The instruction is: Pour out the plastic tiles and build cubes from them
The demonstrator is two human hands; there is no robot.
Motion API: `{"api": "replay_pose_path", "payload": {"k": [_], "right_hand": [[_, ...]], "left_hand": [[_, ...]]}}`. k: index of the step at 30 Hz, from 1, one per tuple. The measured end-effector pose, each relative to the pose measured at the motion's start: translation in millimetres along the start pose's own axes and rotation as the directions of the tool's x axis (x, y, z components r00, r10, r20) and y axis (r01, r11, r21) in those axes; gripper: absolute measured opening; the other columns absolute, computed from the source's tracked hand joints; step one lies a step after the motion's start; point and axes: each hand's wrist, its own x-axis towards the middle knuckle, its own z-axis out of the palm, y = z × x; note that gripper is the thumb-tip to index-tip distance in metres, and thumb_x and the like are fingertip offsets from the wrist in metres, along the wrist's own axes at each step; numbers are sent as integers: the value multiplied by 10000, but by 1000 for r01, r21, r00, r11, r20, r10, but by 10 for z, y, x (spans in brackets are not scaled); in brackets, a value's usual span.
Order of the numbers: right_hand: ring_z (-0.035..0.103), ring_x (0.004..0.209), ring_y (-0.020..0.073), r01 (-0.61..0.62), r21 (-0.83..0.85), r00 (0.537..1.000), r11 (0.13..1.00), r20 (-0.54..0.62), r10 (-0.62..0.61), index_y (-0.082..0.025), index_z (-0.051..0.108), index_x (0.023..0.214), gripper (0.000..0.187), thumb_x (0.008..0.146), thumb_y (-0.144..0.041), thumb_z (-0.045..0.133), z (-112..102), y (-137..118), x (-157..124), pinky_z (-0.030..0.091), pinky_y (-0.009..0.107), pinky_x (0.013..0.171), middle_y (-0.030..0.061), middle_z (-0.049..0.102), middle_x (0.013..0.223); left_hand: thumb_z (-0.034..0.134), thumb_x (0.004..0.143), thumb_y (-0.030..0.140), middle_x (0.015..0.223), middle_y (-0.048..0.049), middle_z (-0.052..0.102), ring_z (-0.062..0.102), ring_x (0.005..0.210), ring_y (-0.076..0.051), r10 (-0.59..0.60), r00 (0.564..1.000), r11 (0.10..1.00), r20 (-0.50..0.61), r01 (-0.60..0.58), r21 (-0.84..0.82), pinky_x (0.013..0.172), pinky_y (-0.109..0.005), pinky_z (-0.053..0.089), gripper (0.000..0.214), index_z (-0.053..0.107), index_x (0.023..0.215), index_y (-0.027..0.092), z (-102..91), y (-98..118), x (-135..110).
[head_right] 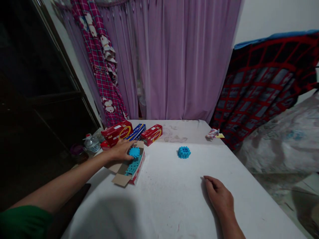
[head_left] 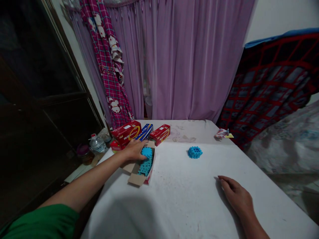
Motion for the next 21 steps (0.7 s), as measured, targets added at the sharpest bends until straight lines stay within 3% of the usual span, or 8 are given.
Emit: {"api": "replay_pose_path", "payload": {"k": [7,14,17,21], "right_hand": [[683,878,293,-1,28,1000,1000,-17,1,-259,773,852,528,601,-627,489,-6,11,0,531,389,760,49,758,941],[687,861,290,19,38,1000,999,-24,-18,-260,778,850,519,615,-624,491,16,41,11,533,380,732,47,761,929],[689,877,289,24,42,1000,999,-19,-23,-255,780,850,524,625,-618,476,18,6,1,533,384,764,52,761,932],[691,872,280,38,57,999,998,-27,-37,-249,779,858,525,647,-608,460,20,-40,-21,534,384,776,59,760,922]], "left_hand": [[729,694,443,1331,-141,576,480,1251,-358,6,1000,999,-24,-5,38,1065,-522,265,745,463,1355,224,158,56,52],[650,794,280,1170,-97,654,533,1151,-291,25,997,992,-75,-15,125,980,-446,331,321,616,1109,232,103,120,-59],[592,841,269,1136,-92,670,549,1123,-276,105,986,988,-128,-89,124,977,-445,334,245,639,1076,217,9,311,15],[606,855,354,1206,-78,664,536,1179,-276,228,960,974,-163,-223,52,1032,-461,317,337,618,1165,221,-88,825,369]]}}
